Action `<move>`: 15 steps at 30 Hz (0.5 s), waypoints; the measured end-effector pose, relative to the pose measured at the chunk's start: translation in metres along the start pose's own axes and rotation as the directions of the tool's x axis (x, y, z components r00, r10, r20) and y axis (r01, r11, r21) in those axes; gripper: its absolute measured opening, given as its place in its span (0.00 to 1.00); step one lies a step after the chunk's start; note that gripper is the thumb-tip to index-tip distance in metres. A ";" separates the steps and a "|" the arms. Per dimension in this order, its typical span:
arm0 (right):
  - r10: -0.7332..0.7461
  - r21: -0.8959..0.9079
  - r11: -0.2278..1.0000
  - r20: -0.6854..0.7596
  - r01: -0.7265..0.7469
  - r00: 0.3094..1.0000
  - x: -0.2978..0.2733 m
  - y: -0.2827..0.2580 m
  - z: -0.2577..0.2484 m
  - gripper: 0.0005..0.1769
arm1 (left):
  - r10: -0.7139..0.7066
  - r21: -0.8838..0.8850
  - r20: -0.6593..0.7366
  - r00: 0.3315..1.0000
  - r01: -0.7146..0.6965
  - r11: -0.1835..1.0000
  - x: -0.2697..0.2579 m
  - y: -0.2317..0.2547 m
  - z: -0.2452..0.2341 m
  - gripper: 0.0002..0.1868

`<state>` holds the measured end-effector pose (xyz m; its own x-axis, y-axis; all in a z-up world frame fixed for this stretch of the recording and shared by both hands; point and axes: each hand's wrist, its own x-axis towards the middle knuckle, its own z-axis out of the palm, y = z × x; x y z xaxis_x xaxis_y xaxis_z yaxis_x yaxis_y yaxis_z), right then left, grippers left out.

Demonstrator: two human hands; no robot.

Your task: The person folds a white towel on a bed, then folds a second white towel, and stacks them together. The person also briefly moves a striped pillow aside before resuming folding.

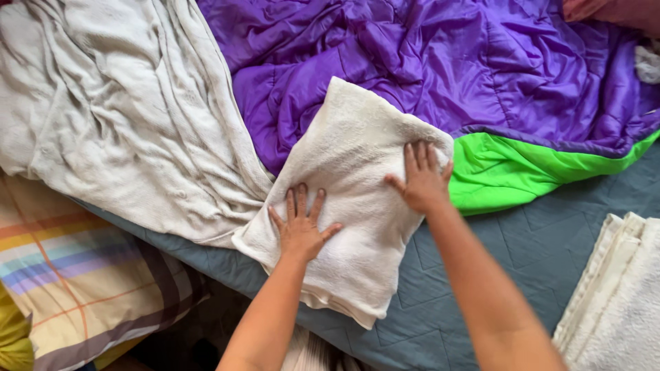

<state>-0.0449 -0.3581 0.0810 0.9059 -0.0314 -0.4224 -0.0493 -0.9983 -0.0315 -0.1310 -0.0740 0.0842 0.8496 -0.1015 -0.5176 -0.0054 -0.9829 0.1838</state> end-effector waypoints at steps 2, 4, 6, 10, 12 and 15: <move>0.037 0.137 0.990 -0.058 -0.029 0.998 0.017 0.006 -0.013 0.57 | -0.047 -0.029 -0.020 0.999 0.047 0.998 0.003 -0.013 0.000 0.52; 0.071 0.219 0.974 -0.045 -0.059 0.997 0.041 0.007 -0.030 0.58 | -0.083 -0.044 -0.016 0.996 0.083 0.996 0.007 -0.022 0.000 0.52; 0.101 0.244 0.964 0.050 -0.110 0.994 0.063 0.010 -0.040 0.60 | -0.102 -0.044 0.027 0.994 0.104 0.994 0.008 -0.030 0.003 0.51; 0.165 0.339 0.911 0.218 -0.233 0.962 0.087 0.040 -0.033 0.55 | -0.097 -0.029 0.015 0.995 0.097 0.995 0.005 -0.048 0.012 0.48; 0.094 0.484 0.840 0.316 -0.245 0.944 0.087 0.060 -0.019 0.56 | -0.078 -0.027 -0.025 0.997 0.077 0.997 0.000 -0.056 0.018 0.46; 0.162 0.484 0.799 0.397 -0.356 0.903 0.069 0.075 -0.007 0.51 | -0.097 -0.048 -0.077 0.992 0.093 0.994 -0.005 -0.059 0.030 0.47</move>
<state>0.0170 -0.4354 0.0562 0.6435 -0.1705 -0.7463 -0.5656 -0.7628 -0.3134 -0.1507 -0.0202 0.0505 0.8844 0.0062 -0.4667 0.0991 -0.9796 0.1747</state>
